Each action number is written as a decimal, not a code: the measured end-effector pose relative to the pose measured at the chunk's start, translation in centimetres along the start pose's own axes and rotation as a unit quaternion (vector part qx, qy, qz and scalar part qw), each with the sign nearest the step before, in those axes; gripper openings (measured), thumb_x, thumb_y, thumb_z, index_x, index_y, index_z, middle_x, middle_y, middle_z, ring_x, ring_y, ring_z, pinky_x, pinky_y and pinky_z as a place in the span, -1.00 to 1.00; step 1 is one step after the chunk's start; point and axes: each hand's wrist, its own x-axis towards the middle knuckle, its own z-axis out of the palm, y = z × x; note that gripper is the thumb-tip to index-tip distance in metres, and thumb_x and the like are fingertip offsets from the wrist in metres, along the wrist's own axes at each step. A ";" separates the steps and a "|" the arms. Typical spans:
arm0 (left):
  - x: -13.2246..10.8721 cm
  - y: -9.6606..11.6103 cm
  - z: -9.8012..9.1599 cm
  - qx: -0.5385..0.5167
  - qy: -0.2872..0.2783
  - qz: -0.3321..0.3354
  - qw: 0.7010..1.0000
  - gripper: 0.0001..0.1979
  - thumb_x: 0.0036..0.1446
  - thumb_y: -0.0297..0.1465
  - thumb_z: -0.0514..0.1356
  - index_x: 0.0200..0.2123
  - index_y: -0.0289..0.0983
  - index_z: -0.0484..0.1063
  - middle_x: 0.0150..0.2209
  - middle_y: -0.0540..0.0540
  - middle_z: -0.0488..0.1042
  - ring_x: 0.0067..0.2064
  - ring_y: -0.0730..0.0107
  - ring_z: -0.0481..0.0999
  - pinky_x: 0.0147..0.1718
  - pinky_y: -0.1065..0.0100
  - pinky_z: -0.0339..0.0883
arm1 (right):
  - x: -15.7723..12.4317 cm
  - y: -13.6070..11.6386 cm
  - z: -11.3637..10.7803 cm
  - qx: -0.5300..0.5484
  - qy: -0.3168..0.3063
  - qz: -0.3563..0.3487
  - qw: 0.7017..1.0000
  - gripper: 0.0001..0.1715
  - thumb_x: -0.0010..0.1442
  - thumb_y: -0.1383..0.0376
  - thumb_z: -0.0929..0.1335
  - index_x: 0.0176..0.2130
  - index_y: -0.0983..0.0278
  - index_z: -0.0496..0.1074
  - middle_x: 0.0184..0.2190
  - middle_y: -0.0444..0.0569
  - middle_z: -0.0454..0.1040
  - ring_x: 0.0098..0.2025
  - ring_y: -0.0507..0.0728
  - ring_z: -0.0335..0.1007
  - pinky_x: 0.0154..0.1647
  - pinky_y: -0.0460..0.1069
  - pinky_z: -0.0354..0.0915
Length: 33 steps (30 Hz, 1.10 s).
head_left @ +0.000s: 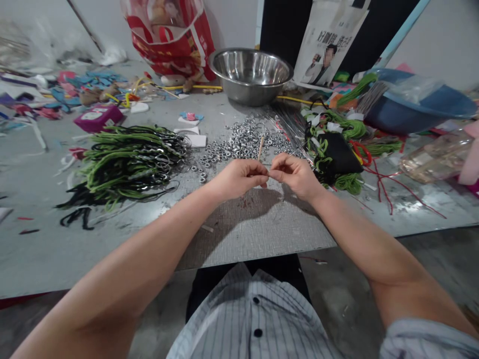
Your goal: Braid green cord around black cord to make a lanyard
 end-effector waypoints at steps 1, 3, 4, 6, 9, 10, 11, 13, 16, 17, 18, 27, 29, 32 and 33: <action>0.0 0.0 0.1 0.014 0.000 0.007 1.000 -0.91 0.07 -0.49 0.13 -0.42 -0.34 0.43 -0.51 0.03 0.49 -0.59 0.68 0.29 -0.55 0.54 0.18 | 0.0 0.0 -0.1 -0.004 -0.002 0.007 1.000 -0.69 -0.03 0.11 0.47 -0.47 0.25 0.37 -0.50 -0.19 0.28 -0.51 -0.06 0.14 -0.51 -0.08 0.10; 0.0 0.0 0.2 0.040 0.001 0.019 0.999 -0.89 0.08 -0.51 0.11 -0.47 -0.33 0.41 -0.53 0.05 0.46 -0.54 0.66 0.32 -0.50 0.53 0.18 | 0.0 0.1 -0.2 -0.005 -0.006 0.020 1.000 -0.71 -0.05 0.13 0.48 -0.47 0.25 0.38 -0.50 -0.20 0.29 -0.52 -0.06 0.12 -0.51 -0.07 0.08; -0.1 -0.1 0.2 0.050 0.001 0.024 0.998 -0.88 0.08 -0.51 0.11 -0.47 -0.33 0.41 -0.54 0.05 0.45 -0.53 0.65 0.32 -0.49 0.52 0.18 | 0.0 0.1 -0.2 -0.002 -0.008 0.026 1.000 -0.71 -0.05 0.14 0.48 -0.47 0.26 0.39 -0.50 -0.20 0.29 -0.52 -0.07 0.11 -0.51 -0.08 0.07; 0.0 -0.1 0.3 0.059 0.000 0.031 0.998 -0.88 0.08 -0.52 0.11 -0.47 -0.33 0.39 -0.55 0.06 0.43 -0.52 0.64 0.31 -0.48 0.51 0.17 | 0.1 0.2 -0.2 0.009 -0.009 0.037 0.999 -0.72 -0.07 0.16 0.49 -0.48 0.26 0.39 -0.53 -0.22 0.28 -0.54 -0.08 0.10 -0.53 -0.08 0.05; 0.0 -0.1 0.3 0.051 -0.006 0.033 0.998 -0.89 0.08 -0.53 0.11 -0.48 -0.32 0.36 -0.58 0.09 0.40 -0.54 0.64 0.28 -0.49 0.51 0.15 | 0.1 0.3 0.0 0.036 -0.012 0.060 0.997 -0.72 -0.09 0.17 0.50 -0.49 0.26 0.40 -0.59 -0.25 0.27 -0.57 -0.08 0.08 -0.56 -0.09 0.02; 0.1 -0.1 0.3 0.044 -0.008 0.032 0.998 -0.89 0.08 -0.53 0.11 -0.49 -0.32 0.34 -0.59 0.09 0.39 -0.55 0.65 0.28 -0.50 0.52 0.15 | 0.1 0.3 0.0 0.048 -0.014 0.069 0.996 -0.72 -0.10 0.17 0.51 -0.49 0.26 0.39 -0.60 -0.26 0.27 -0.58 -0.09 0.08 -0.57 -0.10 0.02; 0.1 0.0 0.3 0.034 -0.011 0.030 0.999 -0.88 0.07 -0.53 0.11 -0.50 -0.32 0.34 -0.59 0.09 0.39 -0.55 0.65 0.28 -0.50 0.52 0.15 | 0.1 0.2 0.1 0.064 -0.015 0.078 0.995 -0.71 -0.11 0.17 0.51 -0.49 0.26 0.39 -0.62 -0.26 0.27 -0.59 -0.09 0.09 -0.58 -0.10 0.03; 0.1 0.0 0.2 -0.002 -0.028 0.016 0.999 -0.88 0.07 -0.54 0.12 -0.50 -0.32 0.34 -0.59 0.08 0.41 -0.55 0.65 0.30 -0.53 0.53 0.15 | 0.1 0.1 -0.1 0.106 -0.009 0.092 0.990 -0.69 -0.14 0.16 0.52 -0.49 0.25 0.38 -0.63 -0.28 0.28 -0.62 -0.10 0.11 -0.60 -0.11 0.06; -0.1 0.0 -0.2 -0.102 -0.100 -0.039 0.989 -0.92 0.08 -0.50 0.14 -0.46 -0.32 0.36 -0.58 0.06 0.46 -0.67 0.69 0.23 -0.66 0.54 0.07 | 0.2 -0.1 -0.6 0.177 0.014 0.096 0.979 -0.66 -0.15 0.14 0.53 -0.47 0.22 0.36 -0.65 -0.31 0.28 -0.66 -0.10 0.12 -0.61 -0.11 0.13; -0.1 0.0 -0.4 -0.145 -0.123 -0.057 0.980 -0.93 0.07 -0.47 0.17 -0.45 -0.32 0.37 -0.58 0.06 0.47 -0.72 0.71 0.19 -0.72 0.54 0.02 | 0.3 -0.1 -0.7 0.192 0.020 0.097 0.976 -0.65 -0.14 0.13 0.53 -0.47 0.21 0.35 -0.65 -0.32 0.28 -0.67 -0.11 0.11 -0.61 -0.11 0.15; -0.2 0.0 -0.5 -0.191 -0.140 -0.070 0.969 -0.93 0.06 -0.44 0.20 -0.44 -0.32 0.38 -0.58 0.05 0.48 -0.75 0.72 0.16 -0.76 0.54 -0.03 | 0.3 -0.2 -0.9 0.202 0.025 0.097 0.974 -0.64 -0.14 0.11 0.52 -0.48 0.22 0.35 -0.65 -0.32 0.29 -0.68 -0.11 0.11 -0.62 -0.11 0.16; -0.3 0.1 -0.7 -0.479 -0.060 -0.044 0.874 -0.94 0.05 -0.46 0.19 -0.43 -0.36 0.39 -0.55 0.01 0.53 -0.76 0.58 0.34 -0.80 0.55 0.14 | 0.7 0.4 -1.4 0.247 0.083 0.114 0.959 -0.62 -0.14 0.00 0.50 -0.40 0.18 0.47 -0.52 -0.25 0.44 -0.64 -0.11 0.18 -0.59 -0.11 0.25; -0.2 0.2 -0.7 -0.492 -0.047 -0.043 0.868 -0.94 0.08 -0.48 0.16 -0.42 -0.36 0.40 -0.54 0.01 0.54 -0.76 0.58 0.35 -0.79 0.54 0.17 | 0.7 0.7 -1.6 0.242 0.102 0.100 0.960 -0.65 -0.12 0.00 0.49 -0.40 0.17 0.49 -0.51 -0.24 0.45 -0.64 -0.11 0.20 -0.59 -0.11 0.25; -0.2 0.4 -0.7 -0.502 -0.017 -0.034 0.864 -0.91 0.11 -0.50 0.13 -0.41 -0.37 0.40 -0.53 0.01 0.55 -0.77 0.60 0.34 -0.79 0.55 0.19 | 0.6 0.9 -1.6 0.203 0.118 0.071 0.969 -0.69 -0.10 0.01 0.48 -0.42 0.16 0.52 -0.54 -0.23 0.45 -0.62 -0.10 0.24 -0.61 -0.12 0.23; -0.3 0.5 -0.8 -0.502 0.001 -0.033 0.864 -0.90 0.13 -0.51 0.12 -0.41 -0.37 0.40 -0.52 0.01 0.55 -0.77 0.62 0.33 -0.79 0.56 0.18 | 0.6 0.9 -1.5 0.181 0.124 0.058 0.974 -0.70 -0.09 0.01 0.48 -0.43 0.16 0.53 -0.54 -0.22 0.45 -0.61 -0.09 0.25 -0.61 -0.12 0.21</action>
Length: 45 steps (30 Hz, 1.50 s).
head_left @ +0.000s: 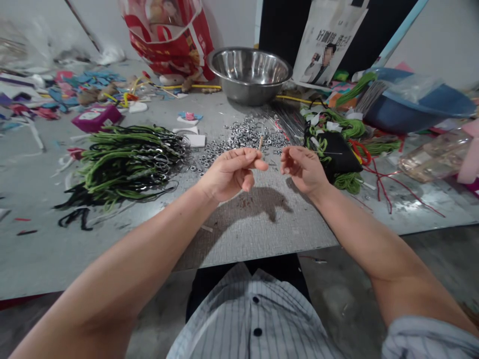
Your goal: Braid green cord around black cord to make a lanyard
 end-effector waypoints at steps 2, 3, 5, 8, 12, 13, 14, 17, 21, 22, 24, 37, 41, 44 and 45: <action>0.0 0.2 0.2 0.008 0.044 0.019 0.999 -0.88 0.15 -0.50 0.10 -0.40 -0.36 0.40 -0.50 0.02 0.55 -0.76 0.66 0.32 -0.78 0.59 0.17 | -0.3 0.1 0.2 -0.057 0.006 -0.042 0.997 -0.75 -0.05 0.04 0.47 -0.43 0.14 0.55 -0.55 -0.20 0.47 -0.60 -0.07 0.26 -0.63 -0.12 0.18; 0.0 0.2 0.3 0.016 0.070 0.028 0.997 -0.88 0.16 -0.50 0.09 -0.39 -0.35 0.40 -0.49 0.03 0.56 -0.76 0.68 0.31 -0.77 0.60 0.17 | -0.5 0.2 0.4 -0.094 0.004 -0.067 0.993 -0.78 -0.03 0.06 0.46 -0.42 0.13 0.56 -0.56 -0.20 0.47 -0.60 -0.07 0.25 -0.62 -0.11 0.18; 0.1 0.2 0.4 0.040 0.121 0.039 0.991 -0.89 0.18 -0.47 0.10 -0.36 -0.34 0.41 -0.44 0.03 0.57 -0.73 0.72 0.31 -0.75 0.61 0.19 | -0.8 0.2 0.8 -0.176 -0.023 -0.116 0.977 -0.84 0.02 0.10 0.44 -0.40 0.12 0.57 -0.54 -0.18 0.49 -0.56 -0.05 0.27 -0.55 -0.08 0.23; 0.4 -0.3 0.2 0.100 0.163 0.036 0.981 -0.89 0.16 -0.42 0.14 -0.29 -0.33 0.43 -0.34 -0.02 0.58 -0.68 0.72 0.33 -0.73 0.61 0.21 | -1.3 0.2 1.2 -0.281 -0.103 -0.165 0.940 -0.86 0.08 0.16 0.41 -0.40 0.13 0.57 -0.50 -0.14 0.51 -0.46 0.01 0.37 -0.38 -0.02 0.31; 0.8 -1.3 -0.4 0.212 0.156 0.048 0.964 -0.80 0.11 -0.34 0.20 -0.22 -0.34 0.45 -0.26 -0.10 0.59 -0.65 0.69 0.35 -0.70 0.57 0.27 | -1.7 0.2 1.4 -0.367 -0.168 -0.195 0.894 -0.80 0.15 0.20 0.34 -0.35 0.15 0.57 -0.45 -0.09 0.54 -0.38 0.05 0.43 -0.32 0.00 0.33; 0.8 -1.4 -0.5 0.237 0.153 0.051 0.958 -0.78 0.11 -0.33 0.20 -0.21 -0.34 0.46 -0.25 -0.12 0.59 -0.66 0.69 0.35 -0.69 0.56 0.28 | -1.8 0.2 1.3 -0.379 -0.174 -0.202 0.886 -0.79 0.16 0.20 0.32 -0.34 0.15 0.57 -0.43 -0.09 0.54 -0.37 0.05 0.43 -0.32 0.00 0.33; 0.8 -1.6 -0.5 0.261 0.150 0.053 0.952 -0.77 0.11 -0.33 0.20 -0.20 -0.35 0.46 -0.24 -0.13 0.58 -0.66 0.69 0.34 -0.69 0.55 0.29 | -1.8 0.1 1.3 -0.385 -0.178 -0.207 0.881 -0.78 0.17 0.21 0.32 -0.34 0.15 0.57 -0.42 -0.09 0.54 -0.36 0.05 0.43 -0.32 -0.01 0.33; 0.7 -1.7 -0.5 0.334 0.142 0.046 0.931 -0.78 0.13 -0.37 0.17 -0.19 -0.35 0.46 -0.21 -0.14 0.58 -0.69 0.71 0.32 -0.70 0.56 0.25 | -1.9 0.0 1.3 -0.386 -0.194 -0.209 0.877 -0.78 0.17 0.21 0.31 -0.37 0.17 0.55 -0.45 -0.09 0.53 -0.38 0.06 0.42 -0.32 -0.01 0.32; 0.7 -1.8 -0.4 0.433 0.095 0.031 0.896 -0.83 0.13 -0.40 0.15 -0.24 -0.33 0.49 -0.31 -0.08 0.58 -0.70 0.69 0.33 -0.69 0.55 0.23 | -1.8 -0.2 1.4 -0.396 -0.207 -0.211 0.869 -0.72 0.20 0.22 0.29 -0.47 0.20 0.49 -0.56 -0.10 0.43 -0.46 0.03 0.34 -0.39 -0.04 0.27; 0.7 -1.8 -0.4 0.453 0.083 0.029 0.887 -0.84 0.13 -0.41 0.15 -0.26 -0.32 0.49 -0.35 -0.05 0.57 -0.70 0.68 0.33 -0.69 0.55 0.22 | -1.8 -0.3 1.5 -0.398 -0.207 -0.213 0.868 -0.70 0.20 0.23 0.28 -0.50 0.21 0.47 -0.58 -0.11 0.40 -0.48 0.02 0.31 -0.42 -0.04 0.25; 0.7 -1.8 -0.4 0.483 0.062 0.028 0.873 -0.85 0.14 -0.42 0.13 -0.30 -0.31 0.50 -0.46 0.01 0.52 -0.72 0.68 0.30 -0.70 0.56 0.18 | -1.8 -0.4 1.6 -0.392 -0.199 -0.216 0.872 -0.69 0.20 0.24 0.29 -0.54 0.22 0.43 -0.60 -0.13 0.35 -0.51 0.01 0.25 -0.45 -0.05 0.20; 0.5 -1.1 -0.6 0.348 -0.029 -0.023 0.937 -0.83 0.10 -0.34 0.15 -0.39 -0.30 0.48 -0.44 -0.01 0.51 -0.71 0.72 0.13 -0.73 0.51 -0.03 | -1.7 -0.9 2.4 -0.174 -0.092 -0.027 0.980 -0.59 -0.02 -0.02 0.44 -0.52 0.21 0.30 -0.64 -0.24 0.27 -0.63 -0.07 0.07 -0.62 -0.09 0.04; 0.5 -1.1 -0.4 0.278 -0.022 -0.059 0.959 -0.85 0.08 -0.35 0.18 -0.43 -0.31 0.44 -0.53 0.03 0.45 -0.72 0.74 0.08 -0.75 0.52 -0.12 | -1.3 -0.3 2.0 -0.099 -0.087 0.020 0.991 -0.63 -0.05 0.04 0.47 -0.50 0.22 0.32 -0.62 -0.24 0.34 -0.64 -0.09 0.14 -0.62 -0.11 0.09; 0.5 -1.1 -0.3 0.218 -0.021 -0.076 0.973 -0.86 0.04 -0.37 0.23 -0.47 -0.33 0.41 -0.59 0.05 0.38 -0.72 0.74 0.07 -0.76 0.53 -0.17 | -1.0 -0.1 1.7 -0.037 -0.063 0.034 0.997 -0.63 -0.09 0.07 0.49 -0.50 0.22 0.32 -0.66 -0.29 0.29 -0.67 -0.10 0.12 -0.63 -0.11 0.11; 0.5 -1.0 -0.3 0.195 -0.022 -0.077 0.978 -0.86 0.02 -0.38 0.24 -0.48 -0.33 0.40 -0.61 0.06 0.36 -0.72 0.74 0.06 -0.76 0.54 -0.18 | -0.9 -0.2 1.6 -0.019 -0.049 0.041 0.998 -0.62 -0.12 0.07 0.50 -0.50 0.22 0.32 -0.66 -0.30 0.28 -0.68 -0.10 0.11 -0.63 -0.11 0.13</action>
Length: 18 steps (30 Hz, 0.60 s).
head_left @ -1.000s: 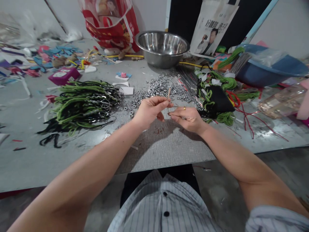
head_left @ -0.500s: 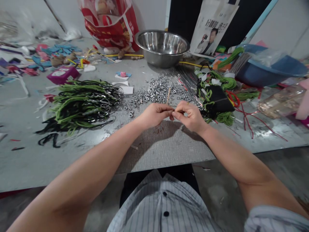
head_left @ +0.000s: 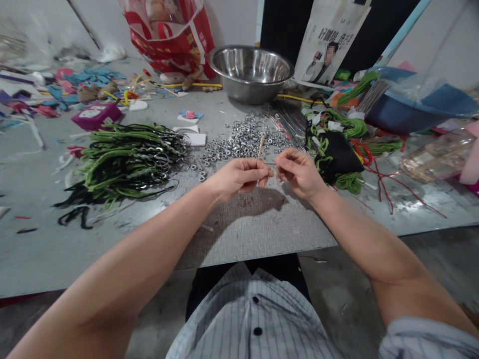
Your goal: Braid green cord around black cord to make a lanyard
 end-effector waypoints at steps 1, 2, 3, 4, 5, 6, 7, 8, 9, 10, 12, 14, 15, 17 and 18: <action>0.0 0.0 0.0 -0.023 -0.004 0.002 1.000 -0.86 0.00 -0.38 0.26 -0.48 -0.33 0.39 -0.62 0.07 0.35 -0.72 0.74 0.05 -0.76 0.54 -0.19 | 0.1 -0.1 -0.1 0.017 0.013 0.008 1.000 -0.60 -0.14 0.07 0.51 -0.50 0.22 0.31 -0.64 -0.30 0.29 -0.69 -0.11 0.10 -0.63 -0.11 0.15; 0.0 0.1 0.0 -0.044 -0.007 0.003 0.999 -0.86 -0.01 -0.39 0.27 -0.48 -0.33 0.39 -0.63 0.07 0.33 -0.72 0.75 0.04 -0.76 0.55 -0.20 | 0.1 -0.3 -0.2 0.030 0.026 0.018 0.999 -0.59 -0.16 0.08 0.52 -0.50 0.22 0.31 -0.61 -0.30 0.30 -0.69 -0.12 0.09 -0.62 -0.11 0.17; -0.1 0.1 0.0 -0.061 -0.008 0.005 0.998 -0.86 -0.02 -0.40 0.28 -0.48 -0.33 0.38 -0.63 0.08 0.32 -0.72 0.75 0.03 -0.77 0.56 -0.20 | 0.2 -0.4 -0.3 0.040 0.037 0.030 0.998 -0.59 -0.17 0.08 0.52 -0.50 0.22 0.30 -0.59 -0.30 0.31 -0.69 -0.12 0.09 -0.62 -0.11 0.18; -0.1 0.2 0.0 -0.073 -0.006 0.006 0.997 -0.86 -0.03 -0.40 0.28 -0.48 -0.33 0.38 -0.63 0.08 0.32 -0.72 0.75 0.03 -0.77 0.56 -0.20 | 0.3 -0.5 -0.5 0.045 0.047 0.045 0.997 -0.59 -0.17 0.08 0.52 -0.50 0.22 0.29 -0.58 -0.29 0.31 -0.68 -0.12 0.08 -0.62 -0.11 0.19; -0.1 0.2 0.1 -0.080 -0.003 0.005 0.997 -0.86 -0.03 -0.40 0.28 -0.48 -0.33 0.38 -0.64 0.08 0.31 -0.72 0.74 0.03 -0.77 0.56 -0.19 | 0.3 -0.5 -0.6 0.046 0.057 0.063 0.995 -0.59 -0.16 0.09 0.51 -0.50 0.22 0.29 -0.57 -0.29 0.30 -0.68 -0.13 0.07 -0.62 -0.11 0.19; -0.1 0.3 0.1 -0.083 0.003 0.005 0.997 -0.86 -0.02 -0.40 0.28 -0.48 -0.33 0.37 -0.64 0.09 0.30 -0.72 0.74 0.03 -0.77 0.56 -0.19 | 0.5 -0.4 -0.9 0.043 0.072 0.081 0.993 -0.60 -0.15 0.09 0.51 -0.48 0.22 0.30 -0.55 -0.28 0.30 -0.67 -0.13 0.06 -0.62 -0.11 0.19; -0.1 0.3 0.2 -0.082 0.010 0.005 0.997 -0.86 -0.01 -0.41 0.28 -0.48 -0.33 0.37 -0.64 0.09 0.30 -0.72 0.74 0.03 -0.77 0.56 -0.19 | 0.7 -0.1 -1.2 0.035 0.092 0.096 0.991 -0.61 -0.14 0.09 0.50 -0.44 0.21 0.31 -0.51 -0.26 0.31 -0.66 -0.12 0.08 -0.63 -0.11 0.19; -0.1 0.4 0.2 -0.080 0.015 0.008 0.997 -0.86 0.01 -0.41 0.27 -0.48 -0.33 0.36 -0.64 0.09 0.30 -0.72 0.75 0.03 -0.77 0.55 -0.20 | 0.9 0.3 -1.6 0.022 0.117 0.105 0.987 -0.61 -0.13 0.09 0.49 -0.38 0.20 0.32 -0.45 -0.23 0.34 -0.63 -0.11 0.11 -0.63 -0.11 0.19; -0.1 0.4 0.2 -0.076 0.020 0.012 0.997 -0.86 0.02 -0.41 0.26 -0.48 -0.33 0.36 -0.63 0.09 0.30 -0.72 0.75 0.03 -0.77 0.55 -0.20 | 1.2 0.8 -2.0 0.001 0.150 0.101 0.984 -0.58 -0.11 0.08 0.48 -0.30 0.18 0.33 -0.37 -0.18 0.37 -0.59 -0.08 0.17 -0.62 -0.10 0.20; 0.0 0.3 0.2 -0.071 0.023 0.015 0.997 -0.87 0.04 -0.42 0.25 -0.47 -0.33 0.36 -0.63 0.09 0.31 -0.73 0.75 0.03 -0.77 0.54 -0.20 | 1.4 1.3 -2.5 -0.032 0.181 0.084 0.979 -0.52 -0.09 0.06 0.46 -0.20 0.16 0.33 -0.25 -0.11 0.39 -0.51 -0.04 0.27 -0.59 -0.09 0.23; 0.0 0.2 0.2 -0.059 0.026 0.018 0.998 -0.88 0.05 -0.42 0.24 -0.46 -0.33 0.36 -0.62 0.09 0.33 -0.73 0.75 0.05 -0.77 0.54 -0.19 | 1.8 2.1 -3.5 -0.149 0.231 -0.015 0.961 -0.37 0.00 0.05 0.41 0.03 0.11 0.24 0.00 0.03 0.32 -0.26 0.09 0.38 -0.45 -0.02 0.33; 0.1 0.0 0.2 -0.048 0.032 0.013 0.998 -0.88 0.06 -0.42 0.23 -0.46 -0.33 0.36 -0.62 0.09 0.34 -0.73 0.74 0.06 -0.77 0.53 -0.18 | 1.7 2.2 -4.0 -0.338 0.248 -0.159 0.894 -0.32 0.15 0.04 0.30 0.20 0.10 0.08 0.17 0.11 0.17 0.02 0.21 0.30 -0.19 0.12 0.34; 0.1 0.0 0.2 -0.044 0.036 0.010 0.998 -0.88 0.06 -0.42 0.23 -0.46 -0.33 0.36 -0.62 0.09 0.34 -0.73 0.74 0.07 -0.77 0.53 -0.18 | 1.5 2.0 -4.0 -0.435 0.237 -0.212 0.843 -0.32 0.20 0.05 0.25 0.25 0.10 0.02 0.22 0.12 0.10 0.13 0.26 0.19 -0.07 0.21 0.29; 0.1 0.0 0.2 -0.038 0.047 0.008 0.998 -0.87 0.06 -0.43 0.23 -0.47 -0.33 0.35 -0.62 0.08 0.35 -0.73 0.74 0.08 -0.77 0.54 -0.16 | 0.9 1.2 -3.5 -0.556 0.193 -0.263 0.765 -0.38 0.24 0.08 0.22 0.25 0.11 0.08 0.25 0.11 0.09 0.27 0.33 0.00 0.11 0.32 0.09; 0.0 0.0 0.3 -0.038 0.051 0.009 0.998 -0.87 0.06 -0.43 0.23 -0.48 -0.33 0.35 -0.62 0.09 0.35 -0.73 0.74 0.08 -0.77 0.54 -0.15 | 0.6 0.7 -3.2 -0.578 0.171 -0.275 0.749 -0.44 0.25 0.09 0.21 0.21 0.10 0.17 0.22 0.08 0.16 0.28 0.34 -0.02 0.17 0.35 -0.02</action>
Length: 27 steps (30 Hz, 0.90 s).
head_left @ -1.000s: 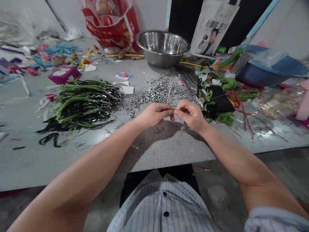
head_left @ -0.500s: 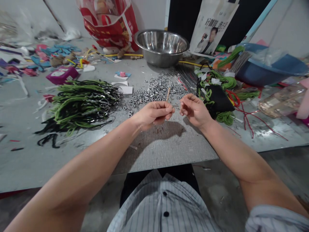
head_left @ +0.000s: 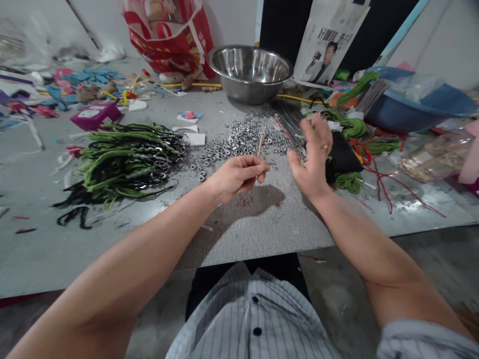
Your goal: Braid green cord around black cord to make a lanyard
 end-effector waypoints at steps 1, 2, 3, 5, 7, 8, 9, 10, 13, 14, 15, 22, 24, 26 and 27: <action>0.0 0.0 0.0 -0.001 0.002 0.002 1.000 -0.87 0.07 -0.43 0.22 -0.48 -0.33 0.35 -0.62 0.09 0.35 -0.73 0.74 0.08 -0.76 0.55 -0.14 | 0.0 -0.5 -0.3 0.001 -0.014 -0.019 1.000 -0.53 0.26 0.10 0.21 0.14 0.07 0.28 0.15 0.03 0.28 0.25 0.32 0.05 0.21 0.36 -0.10; -0.1 0.1 0.1 -0.004 0.001 0.005 1.000 -0.87 0.07 -0.44 0.22 -0.48 -0.33 0.35 -0.63 0.09 0.35 -0.73 0.74 0.09 -0.76 0.55 -0.13 | 0.1 -0.9 -0.5 0.009 -0.033 -0.034 0.999 -0.60 0.27 0.12 0.20 0.06 0.05 0.36 0.05 -0.02 0.39 0.19 0.28 0.16 0.22 0.35 -0.15; -0.1 0.1 0.1 -0.006 -0.001 0.007 1.000 -0.88 0.07 -0.45 0.22 -0.48 -0.34 0.36 -0.63 0.08 0.36 -0.73 0.74 0.10 -0.77 0.55 -0.12 | 0.1 -1.2 -0.6 0.023 -0.048 -0.044 0.998 -0.65 0.28 0.14 0.20 0.00 0.03 0.41 -0.04 -0.05 0.46 0.12 0.25 0.26 0.23 0.34 -0.17; -0.2 0.2 0.2 -0.004 -0.007 0.003 1.000 -0.89 0.06 -0.45 0.22 -0.48 -0.34 0.37 -0.61 0.07 0.39 -0.72 0.72 0.15 -0.78 0.55 -0.07 | 0.2 -1.4 -0.6 0.056 -0.066 -0.059 0.994 -0.70 0.28 0.17 0.21 -0.09 0.02 0.47 -0.19 -0.10 0.53 -0.04 0.18 0.38 0.24 0.30 -0.14; -0.2 0.2 0.2 0.005 -0.012 -0.011 1.000 -0.90 0.05 -0.46 0.23 -0.48 -0.35 0.38 -0.57 0.04 0.45 -0.72 0.70 0.20 -0.77 0.55 0.03 | 0.3 -1.1 -0.4 0.080 -0.068 -0.071 0.992 -0.72 0.27 0.18 0.24 -0.12 0.03 0.50 -0.26 -0.10 0.55 -0.15 0.15 0.42 0.21 0.25 -0.06; -0.3 0.2 0.2 0.007 -0.016 -0.019 1.000 -0.90 0.05 -0.46 0.23 -0.47 -0.35 0.38 -0.54 0.02 0.49 -0.72 0.69 0.23 -0.76 0.54 0.08 | 0.3 -1.0 -0.4 0.087 -0.066 -0.076 0.991 -0.72 0.26 0.19 0.24 -0.13 0.04 0.51 -0.28 -0.09 0.55 -0.19 0.14 0.42 0.17 0.22 0.01; -0.3 0.2 0.3 0.007 -0.018 -0.025 0.999 -0.90 0.05 -0.46 0.23 -0.46 -0.36 0.38 -0.51 -0.01 0.52 -0.72 0.68 0.25 -0.75 0.53 0.13 | 0.3 -0.8 -0.4 0.092 -0.066 -0.081 0.990 -0.71 0.26 0.19 0.24 -0.13 0.05 0.52 -0.30 -0.09 0.55 -0.22 0.13 0.42 0.11 0.19 0.08; -0.3 0.2 0.3 0.003 -0.020 -0.027 0.999 -0.91 0.05 -0.47 0.22 -0.45 -0.36 0.38 -0.48 -0.03 0.54 -0.72 0.67 0.27 -0.74 0.51 0.17 | 0.4 -0.7 -0.4 0.094 -0.068 -0.084 0.990 -0.70 0.26 0.19 0.24 -0.13 0.06 0.52 -0.32 -0.08 0.54 -0.25 0.12 0.42 0.05 0.15 0.15; -0.3 0.1 0.3 -0.016 -0.022 -0.020 0.999 -0.94 0.07 -0.49 0.20 -0.41 -0.37 0.38 -0.43 -0.06 0.57 -0.73 0.63 0.31 -0.74 0.49 0.22 | 0.4 -0.5 -0.6 0.089 -0.081 -0.093 0.988 -0.67 0.27 0.19 0.22 -0.12 0.09 0.53 -0.36 -0.06 0.53 -0.30 0.10 0.40 -0.13 0.07 0.24; -0.3 0.1 0.3 -0.022 -0.023 -0.017 0.999 -0.95 0.08 -0.49 0.19 -0.41 -0.37 0.38 -0.43 -0.06 0.57 -0.73 0.62 0.32 -0.74 0.49 0.22 | 0.3 -0.5 -0.6 0.087 -0.088 -0.095 0.988 -0.66 0.28 0.19 0.22 -0.11 0.10 0.53 -0.36 -0.06 0.53 -0.30 0.10 0.40 -0.16 0.05 0.25; -0.3 0.1 0.3 -0.026 -0.025 -0.015 0.999 -0.95 0.09 -0.50 0.18 -0.40 -0.37 0.38 -0.44 -0.07 0.57 -0.74 0.62 0.31 -0.75 0.49 0.21 | 0.3 -0.5 -0.6 0.084 -0.095 -0.098 0.987 -0.65 0.28 0.20 0.21 -0.09 0.11 0.52 -0.36 -0.06 0.53 -0.31 0.09 0.40 -0.18 0.03 0.26; -0.5 0.4 0.1 -0.074 -0.031 0.004 0.997 -0.91 0.08 -0.49 0.21 -0.45 -0.39 0.44 -0.59 0.01 0.48 -0.76 0.71 0.21 -0.80 0.57 0.02 | -0.3 -1.0 -0.4 0.031 -0.137 -0.097 0.985 -0.59 0.33 0.19 0.15 0.00 0.17 0.47 -0.36 -0.06 0.55 -0.34 0.03 0.43 -0.30 -0.06 0.28; -0.5 0.4 0.1 -0.095 -0.026 0.009 0.995 -0.90 0.10 -0.49 0.18 -0.44 -0.39 0.46 -0.59 0.02 0.48 -0.76 0.71 0.21 -0.80 0.58 0.02 | -0.4 -1.3 -0.3 0.004 -0.164 -0.085 0.983 -0.56 0.33 0.18 0.14 0.05 0.17 0.43 -0.31 -0.04 0.56 -0.30 0.04 0.45 -0.28 -0.06 0.29; -0.4 0.4 0.0 -0.115 -0.011 0.024 0.993 -0.88 0.12 -0.49 0.15 -0.42 -0.37 0.48 -0.56 0.02 0.49 -0.76 0.72 0.22 -0.79 0.58 0.04 | -0.3 -1.7 -0.2 -0.021 -0.198 -0.070 0.977 -0.53 0.33 0.21 0.12 0.13 0.19 0.35 -0.21 0.00 0.56 -0.23 0.08 0.46 -0.26 -0.05 0.30; -0.4 0.4 0.0 -0.122 -0.001 0.034 0.992 -0.87 0.13 -0.49 0.14 -0.40 -0.37 0.48 -0.55 0.03 0.50 -0.76 0.73 0.22 -0.78 0.59 0.05 | -0.3 -2.0 -0.2 -0.031 -0.216 -0.062 0.974 -0.51 0.33 0.22 0.11 0.17 0.19 0.31 -0.15 0.01 0.55 -0.19 0.09 0.47 -0.25 -0.04 0.30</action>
